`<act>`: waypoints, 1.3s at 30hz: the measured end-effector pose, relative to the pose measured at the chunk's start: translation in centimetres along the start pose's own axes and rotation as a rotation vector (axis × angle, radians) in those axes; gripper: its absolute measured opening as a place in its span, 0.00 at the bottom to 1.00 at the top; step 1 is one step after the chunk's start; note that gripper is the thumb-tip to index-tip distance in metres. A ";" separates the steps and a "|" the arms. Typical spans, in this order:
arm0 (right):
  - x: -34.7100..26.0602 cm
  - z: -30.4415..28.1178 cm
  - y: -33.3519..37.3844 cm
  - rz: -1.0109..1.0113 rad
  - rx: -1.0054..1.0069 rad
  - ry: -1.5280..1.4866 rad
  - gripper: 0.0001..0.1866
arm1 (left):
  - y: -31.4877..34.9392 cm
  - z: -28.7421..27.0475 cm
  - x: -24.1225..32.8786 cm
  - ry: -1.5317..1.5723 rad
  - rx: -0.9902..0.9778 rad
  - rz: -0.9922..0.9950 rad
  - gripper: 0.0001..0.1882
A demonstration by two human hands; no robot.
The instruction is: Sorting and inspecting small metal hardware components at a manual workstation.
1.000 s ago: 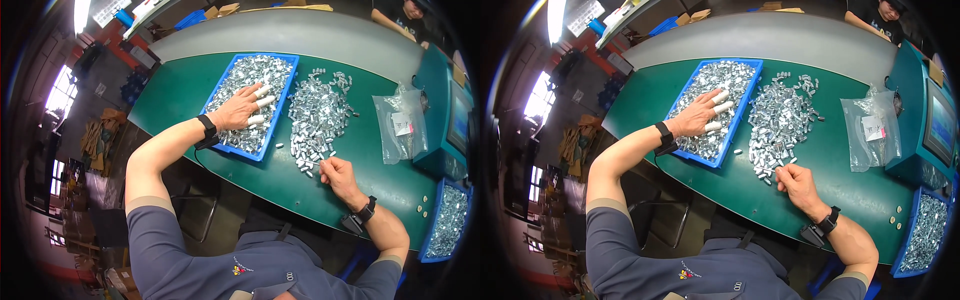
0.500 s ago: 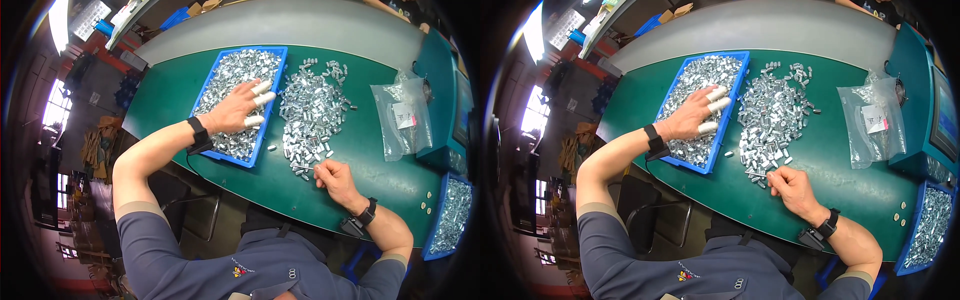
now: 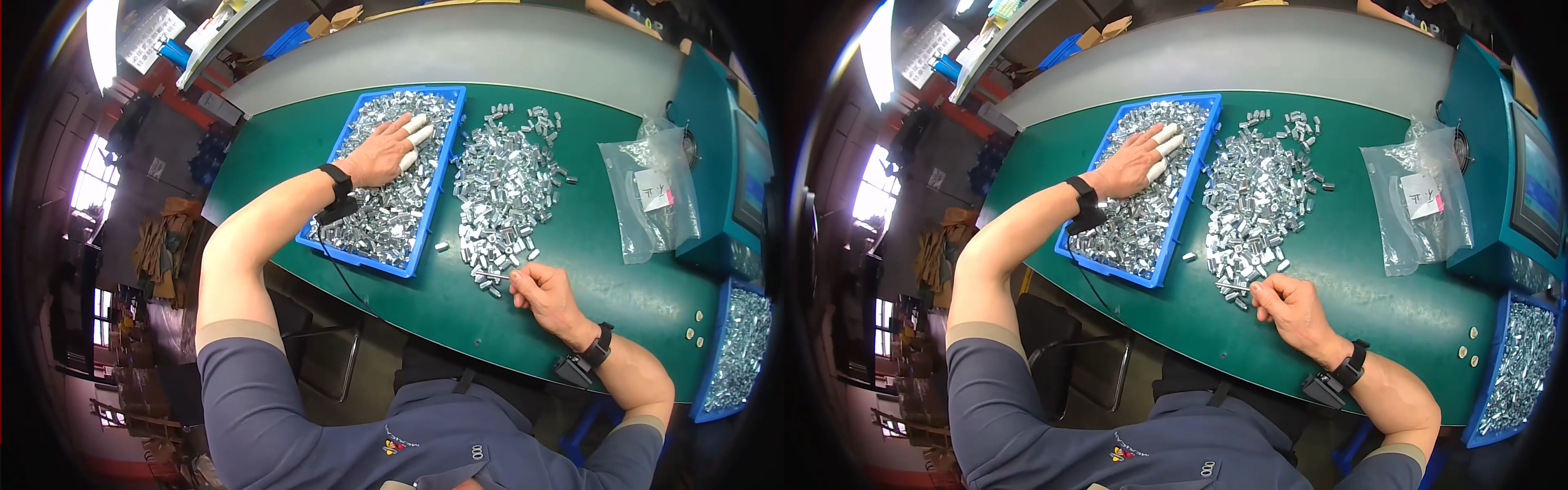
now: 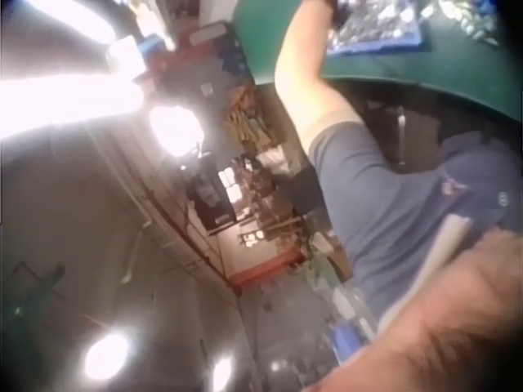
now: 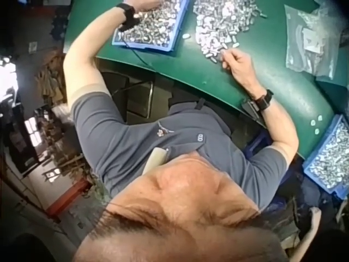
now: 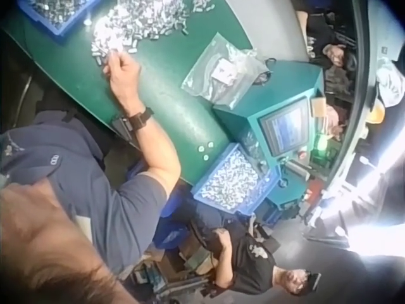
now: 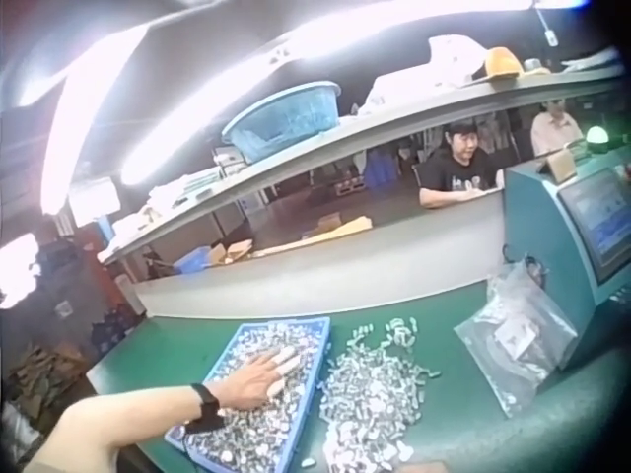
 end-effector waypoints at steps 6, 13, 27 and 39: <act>0.0 0.2 0.1 -0.010 -0.005 0.021 0.16 | -0.6 0.6 -3.8 0.033 0.011 -0.147 0.31; 0.4 0.0 -0.4 -0.036 -0.010 0.051 0.17 | -0.1 0.6 -4.1 0.017 -0.018 -0.237 0.31; 0.1 0.3 -0.4 -0.050 0.013 0.040 0.16 | 1.9 1.4 -7.4 -0.077 0.025 -0.323 0.30; -0.2 0.4 -0.2 -0.109 -0.028 0.100 0.18 | -19.5 -2.5 17.2 0.272 0.298 0.276 0.16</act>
Point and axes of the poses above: each hand's wrist, its own y-axis away from the middle knuckle, its own z-axis out of the palm, x = y × z, the point moved 4 cm from there along -y, towards the middle knuckle, and after that the axes turned 9 degrees about z, right-handed, at the moved point
